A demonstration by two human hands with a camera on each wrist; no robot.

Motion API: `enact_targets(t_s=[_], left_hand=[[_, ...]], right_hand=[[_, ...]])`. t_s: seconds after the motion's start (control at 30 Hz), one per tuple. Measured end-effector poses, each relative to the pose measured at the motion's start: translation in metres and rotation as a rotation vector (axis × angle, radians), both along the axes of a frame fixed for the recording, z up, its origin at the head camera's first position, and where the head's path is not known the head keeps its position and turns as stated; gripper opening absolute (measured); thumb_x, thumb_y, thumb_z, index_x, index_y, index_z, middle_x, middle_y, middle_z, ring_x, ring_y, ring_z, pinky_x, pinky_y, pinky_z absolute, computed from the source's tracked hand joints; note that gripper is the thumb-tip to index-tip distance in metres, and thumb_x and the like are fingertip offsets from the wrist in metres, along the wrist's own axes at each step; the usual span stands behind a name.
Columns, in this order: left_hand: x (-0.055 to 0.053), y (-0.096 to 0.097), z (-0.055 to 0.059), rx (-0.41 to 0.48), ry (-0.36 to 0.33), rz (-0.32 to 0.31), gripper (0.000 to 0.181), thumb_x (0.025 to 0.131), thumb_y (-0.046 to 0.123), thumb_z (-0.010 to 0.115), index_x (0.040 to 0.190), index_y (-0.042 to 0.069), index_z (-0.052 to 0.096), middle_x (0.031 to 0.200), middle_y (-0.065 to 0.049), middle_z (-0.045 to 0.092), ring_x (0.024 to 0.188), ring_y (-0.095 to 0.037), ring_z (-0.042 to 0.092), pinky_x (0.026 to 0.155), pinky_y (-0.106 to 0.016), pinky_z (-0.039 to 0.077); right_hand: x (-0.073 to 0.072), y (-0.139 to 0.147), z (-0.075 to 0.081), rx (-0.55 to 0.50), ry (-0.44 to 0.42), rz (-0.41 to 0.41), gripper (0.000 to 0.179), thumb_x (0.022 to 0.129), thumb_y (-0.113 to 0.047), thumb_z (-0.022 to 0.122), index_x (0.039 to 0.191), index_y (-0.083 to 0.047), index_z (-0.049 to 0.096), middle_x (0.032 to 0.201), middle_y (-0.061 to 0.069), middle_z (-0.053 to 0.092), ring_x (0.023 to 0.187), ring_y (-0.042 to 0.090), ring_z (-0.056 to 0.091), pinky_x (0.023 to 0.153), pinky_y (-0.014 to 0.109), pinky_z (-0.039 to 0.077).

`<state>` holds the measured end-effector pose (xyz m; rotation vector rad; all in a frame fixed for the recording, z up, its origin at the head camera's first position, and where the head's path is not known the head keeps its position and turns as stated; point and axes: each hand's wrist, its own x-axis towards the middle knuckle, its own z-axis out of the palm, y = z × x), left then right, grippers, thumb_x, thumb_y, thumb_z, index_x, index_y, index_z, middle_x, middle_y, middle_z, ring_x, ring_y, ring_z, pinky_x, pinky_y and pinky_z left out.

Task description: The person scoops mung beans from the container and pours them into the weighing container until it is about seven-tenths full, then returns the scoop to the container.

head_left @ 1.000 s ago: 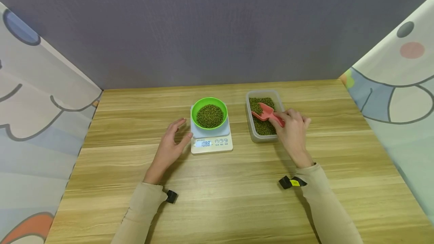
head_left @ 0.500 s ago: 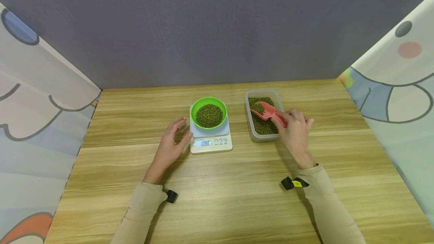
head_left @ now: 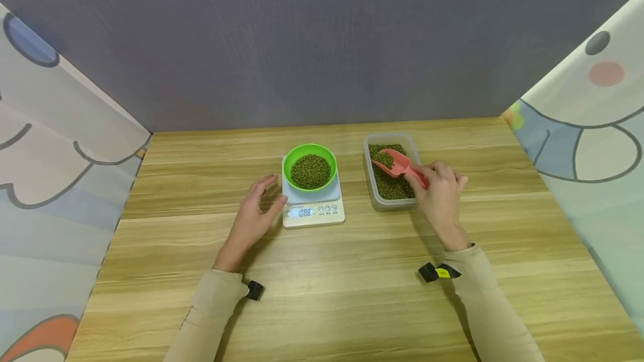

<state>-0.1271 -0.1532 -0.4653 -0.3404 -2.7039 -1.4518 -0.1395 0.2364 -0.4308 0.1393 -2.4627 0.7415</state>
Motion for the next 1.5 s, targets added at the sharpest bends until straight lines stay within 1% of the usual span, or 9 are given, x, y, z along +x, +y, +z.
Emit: enact_targets(t_s=[0.17,0.23,0.37,0.47,0.57,0.8,1.07,1.33,1.5], left_hand=[[-0.002,0.000,0.003,0.020,0.014,0.012,0.061,0.100,0.024,0.069,0.151,0.000,0.046,0.158,-0.022,0.043,0.140,-0.043,0.046,0.116,-0.061,0.040],[-0.003,0.000,0.004,0.036,0.030,0.020,0.061,0.099,0.022,0.069,0.151,-0.001,0.045,0.158,-0.022,0.043,0.140,-0.042,0.046,0.116,-0.059,0.041],[-0.005,0.002,0.006,0.077,0.086,0.026,0.061,0.098,0.017,0.071,0.150,-0.004,0.045,0.155,-0.024,0.045,0.142,-0.039,0.045,0.116,-0.054,0.042],[-0.006,0.003,0.006,0.096,0.123,0.031,0.060,0.098,0.015,0.071,0.148,-0.006,0.046,0.154,-0.026,0.046,0.142,-0.039,0.045,0.116,-0.055,0.042],[-0.006,0.003,0.006,0.104,0.136,0.044,0.060,0.097,0.014,0.071,0.148,-0.005,0.046,0.154,-0.025,0.046,0.142,-0.038,0.044,0.116,-0.055,0.042],[-0.007,0.003,0.008,0.115,0.120,0.051,0.065,0.096,0.015,0.073,0.151,-0.003,0.044,0.157,-0.020,0.044,0.144,-0.037,0.043,0.119,-0.054,0.038],[-0.010,0.005,0.014,0.099,0.042,0.032,0.075,0.096,0.025,0.074,0.157,0.002,0.037,0.163,-0.016,0.037,0.147,-0.037,0.039,0.122,-0.055,0.033],[-0.017,0.009,0.017,0.083,0.037,-0.008,0.080,0.094,0.028,0.075,0.158,0.003,0.035,0.165,-0.014,0.033,0.150,-0.036,0.034,0.123,-0.055,0.031],[-0.021,0.011,0.018,0.064,0.020,-0.024,0.084,0.093,0.031,0.076,0.159,0.003,0.033,0.167,-0.015,0.030,0.150,-0.038,0.033,0.122,-0.060,0.031]], right_hand=[[-0.001,0.000,0.006,-0.007,0.015,0.007,0.027,0.081,-0.010,0.087,0.099,0.007,0.077,0.091,0.023,0.066,0.084,0.042,0.054,0.081,0.060,0.026],[-0.001,-0.001,0.009,-0.007,0.022,0.013,0.026,0.082,-0.009,0.087,0.099,0.007,0.077,0.091,0.023,0.066,0.084,0.041,0.054,0.081,0.060,0.026],[0.000,-0.003,0.016,-0.010,0.036,0.022,0.027,0.080,-0.008,0.088,0.099,0.007,0.077,0.090,0.022,0.065,0.085,0.041,0.053,0.080,0.057,0.024],[0.001,-0.006,0.021,-0.009,0.050,0.029,0.028,0.079,-0.008,0.089,0.100,0.006,0.077,0.090,0.021,0.065,0.084,0.040,0.053,0.080,0.057,0.023],[0.002,-0.010,0.026,-0.006,0.056,0.043,0.027,0.079,-0.008,0.089,0.101,0.005,0.078,0.091,0.020,0.065,0.085,0.039,0.053,0.080,0.056,0.023],[0.003,-0.025,0.034,-0.005,0.077,0.100,0.026,0.080,-0.009,0.088,0.100,0.005,0.078,0.093,0.020,0.065,0.088,0.040,0.055,0.081,0.058,0.025],[0.000,-0.044,0.040,0.008,0.109,0.171,0.026,0.079,-0.007,0.089,0.101,0.003,0.078,0.091,0.017,0.064,0.088,0.038,0.054,0.081,0.058,0.027],[-0.003,-0.062,0.043,0.017,0.131,0.256,0.026,0.079,-0.010,0.089,0.098,0.003,0.078,0.091,0.015,0.064,0.084,0.034,0.051,0.078,0.054,0.026],[-0.005,-0.070,0.044,0.049,0.133,0.275,0.025,0.080,-0.012,0.088,0.099,0.003,0.078,0.092,0.014,0.065,0.083,0.032,0.049,0.080,0.054,0.028]])
